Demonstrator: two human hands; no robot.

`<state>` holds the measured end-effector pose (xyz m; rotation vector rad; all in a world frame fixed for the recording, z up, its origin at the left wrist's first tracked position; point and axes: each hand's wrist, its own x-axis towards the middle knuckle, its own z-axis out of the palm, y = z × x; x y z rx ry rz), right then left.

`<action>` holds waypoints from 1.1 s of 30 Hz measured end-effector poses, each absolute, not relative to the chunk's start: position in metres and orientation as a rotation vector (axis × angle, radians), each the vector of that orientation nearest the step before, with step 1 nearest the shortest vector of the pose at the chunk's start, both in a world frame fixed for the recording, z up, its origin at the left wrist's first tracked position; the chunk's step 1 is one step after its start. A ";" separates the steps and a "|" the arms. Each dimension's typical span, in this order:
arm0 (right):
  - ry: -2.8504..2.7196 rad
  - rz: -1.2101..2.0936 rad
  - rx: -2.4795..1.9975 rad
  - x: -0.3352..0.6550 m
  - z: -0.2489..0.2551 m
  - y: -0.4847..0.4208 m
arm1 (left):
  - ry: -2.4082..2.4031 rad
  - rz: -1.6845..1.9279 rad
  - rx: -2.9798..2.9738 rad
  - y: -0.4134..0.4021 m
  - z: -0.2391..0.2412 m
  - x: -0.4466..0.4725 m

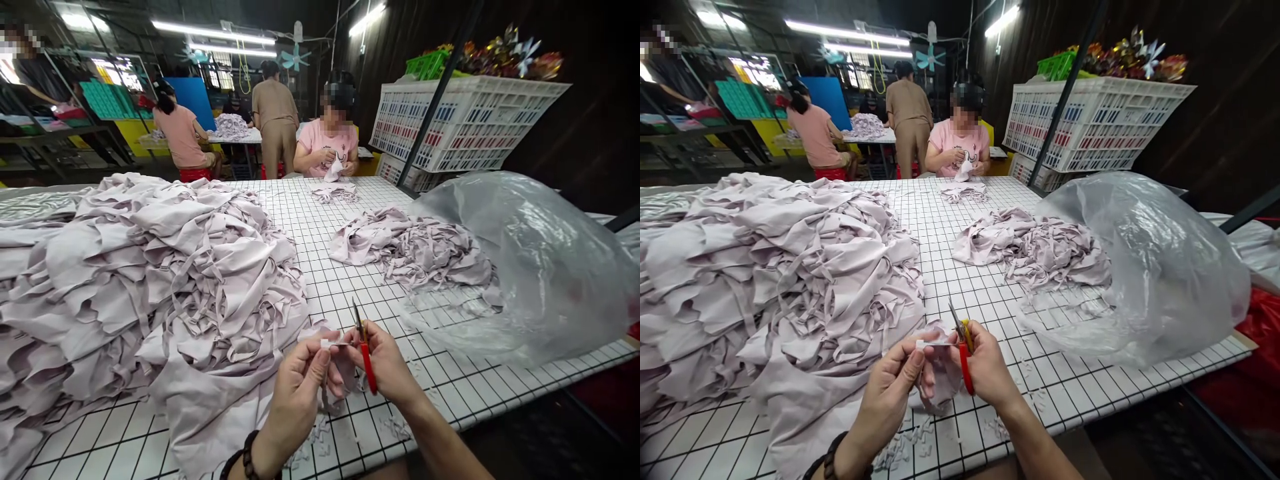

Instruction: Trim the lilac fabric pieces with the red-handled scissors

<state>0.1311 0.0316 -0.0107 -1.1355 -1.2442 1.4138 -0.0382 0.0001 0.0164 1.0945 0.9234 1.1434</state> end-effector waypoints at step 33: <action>-2.186 0.778 -1.686 0.157 0.048 0.001 | 0.892 1.009 1.465 0.004 0.005 -0.040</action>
